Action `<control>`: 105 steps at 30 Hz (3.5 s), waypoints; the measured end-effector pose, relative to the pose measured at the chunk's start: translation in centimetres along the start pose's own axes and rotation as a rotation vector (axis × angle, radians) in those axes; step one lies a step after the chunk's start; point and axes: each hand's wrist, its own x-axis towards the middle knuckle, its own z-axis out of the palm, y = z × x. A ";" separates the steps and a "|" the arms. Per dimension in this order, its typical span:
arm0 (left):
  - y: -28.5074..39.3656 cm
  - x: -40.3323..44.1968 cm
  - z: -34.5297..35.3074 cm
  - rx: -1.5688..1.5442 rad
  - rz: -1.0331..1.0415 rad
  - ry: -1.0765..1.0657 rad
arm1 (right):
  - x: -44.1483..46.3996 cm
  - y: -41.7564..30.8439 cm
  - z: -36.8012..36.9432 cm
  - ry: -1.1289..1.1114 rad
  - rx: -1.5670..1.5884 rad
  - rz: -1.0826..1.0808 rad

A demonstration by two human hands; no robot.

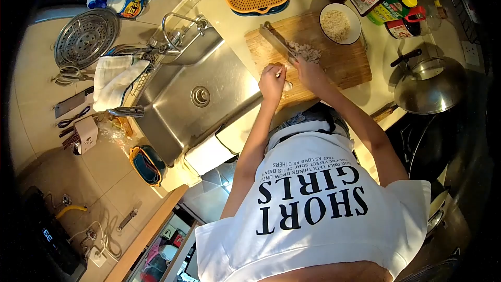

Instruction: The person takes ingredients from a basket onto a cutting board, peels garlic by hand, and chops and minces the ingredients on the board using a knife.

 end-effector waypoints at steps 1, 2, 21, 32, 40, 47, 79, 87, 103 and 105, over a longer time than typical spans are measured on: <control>-0.1 -0.2 -0.1 -0.022 0.015 0.010 | -0.2 -0.1 0.0 0.030 0.012 -0.017; -0.1 -0.3 -0.2 -0.021 0.013 0.010 | -0.4 -0.1 0.0 0.060 0.023 -0.033; -0.1 -0.1 0.3 0.022 -0.048 -0.006 | -1.8 -0.4 0.2 -0.047 -0.136 -0.032; 0.2 -0.1 -0.1 0.024 -0.054 -0.011 | 0.2 0.6 -0.8 0.008 -0.020 -0.067; 0.2 -0.4 -0.5 -0.048 -0.042 -0.011 | -2.6 -0.8 -1.6 -0.025 -0.120 0.016; -0.2 -0.4 -0.2 -0.046 -0.064 -0.009 | -3.6 -0.6 0.0 -0.137 -0.141 0.111; 0.2 0.8 -0.5 -0.026 0.002 0.053 | -1.7 -1.9 -0.9 -0.053 -0.065 0.147; 0.2 1.1 0.4 0.011 0.007 0.051 | -1.4 -1.0 0.0 0.006 -0.045 0.156; 0.2 1.0 0.4 -0.026 -0.010 0.028 | -2.0 -0.6 -0.1 0.007 0.030 0.143; 0.0 1.1 0.4 -0.017 -0.003 0.036 | -2.0 -0.7 0.0 0.002 0.033 0.135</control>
